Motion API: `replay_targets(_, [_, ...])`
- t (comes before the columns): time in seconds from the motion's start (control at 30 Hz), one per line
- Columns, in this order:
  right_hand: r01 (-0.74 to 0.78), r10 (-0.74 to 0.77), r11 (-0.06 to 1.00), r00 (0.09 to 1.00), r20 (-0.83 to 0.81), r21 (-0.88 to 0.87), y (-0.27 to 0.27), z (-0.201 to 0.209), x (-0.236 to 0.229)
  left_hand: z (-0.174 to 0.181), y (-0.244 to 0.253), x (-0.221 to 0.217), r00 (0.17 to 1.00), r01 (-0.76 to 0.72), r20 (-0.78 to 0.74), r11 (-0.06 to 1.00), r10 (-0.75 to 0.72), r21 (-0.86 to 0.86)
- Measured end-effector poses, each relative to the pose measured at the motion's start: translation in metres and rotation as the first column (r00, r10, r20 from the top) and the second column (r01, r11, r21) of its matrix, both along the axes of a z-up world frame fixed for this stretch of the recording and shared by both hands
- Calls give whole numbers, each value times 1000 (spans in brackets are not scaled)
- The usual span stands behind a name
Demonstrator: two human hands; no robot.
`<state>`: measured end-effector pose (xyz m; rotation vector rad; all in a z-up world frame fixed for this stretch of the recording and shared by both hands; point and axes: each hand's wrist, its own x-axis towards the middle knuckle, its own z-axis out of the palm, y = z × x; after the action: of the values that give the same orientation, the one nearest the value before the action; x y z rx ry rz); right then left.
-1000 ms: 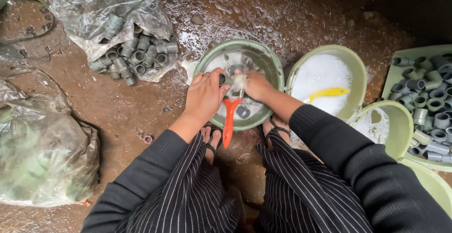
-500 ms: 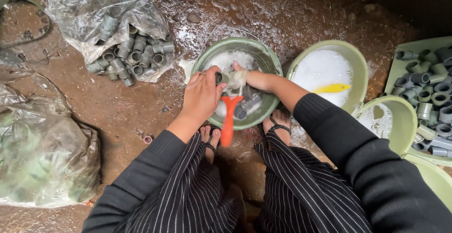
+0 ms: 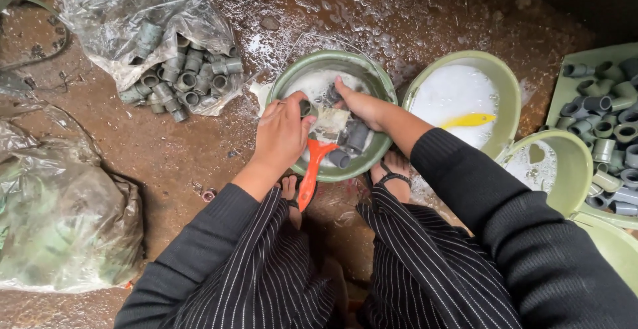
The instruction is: Washing and scrubbing PVC pipe fittings in buckets of soapy water using a brush.
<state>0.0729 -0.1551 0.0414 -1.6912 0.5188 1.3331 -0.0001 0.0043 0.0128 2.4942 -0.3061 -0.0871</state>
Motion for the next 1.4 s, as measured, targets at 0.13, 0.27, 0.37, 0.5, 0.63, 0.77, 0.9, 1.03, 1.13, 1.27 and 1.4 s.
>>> replay_targets(0.13, [-30, 40, 994, 994, 100, -102, -7, -31, 5, -5, 0, 0, 998, -26, 52, 999, 28, -40])
replay_targets(0.27, [-540, 591, 796, 790, 161, -273, -5, -40, -4, -11, -2, -2, 996, -22, 89, 1000, 21, 4])
replay_targets(0.37, [-590, 670, 737, 700, 247, -329, -10, -41, -8, -14, 1, -3, 996, -30, 88, 999, 27, 32])
replay_targets(0.5, [-454, 555, 813, 415, 721, -364, -40, 14, -1, -17, 7, -5, 998, -67, 20, 997, 66, 48])
replay_targets(0.63, [-197, 471, 879, 494, 731, -433, -132, 2, 15, -21, 11, -10, 995, -94, 30, 995, 93, 42])
replay_targets(0.77, [-575, 802, 460, 596, 38, -677, -161, 20, 9, -24, 4, -9, 994, -90, 66, 993, 85, 75])
replay_targets(0.9, [-663, 884, 372, 467, 30, -650, -222, -107, -15, -18, -2, -4, 995, -62, 87, 994, 54, 94])
replay_targets(1.03, [-716, 851, 472, 523, 52, -515, -246, -163, -19, -12, -5, -4, 994, -58, 100, 985, 42, 160])
replay_targets(1.13, [-593, 619, 780, 777, 113, -199, -224, -98, -17, -7, -7, -3, 996, -61, 71, 984, 49, 166])
replay_targets(1.27, [-130, 151, 985, 968, 201, -117, -204, -9, -3, -11, -4, -5, 995, -67, 85, 984, 53, 167])
replay_targets(1.4, [173, -192, 961, 979, 71, 214, -228, 11, 14, -12, -5, -5, 995, -65, 87, 982, 51, 178])
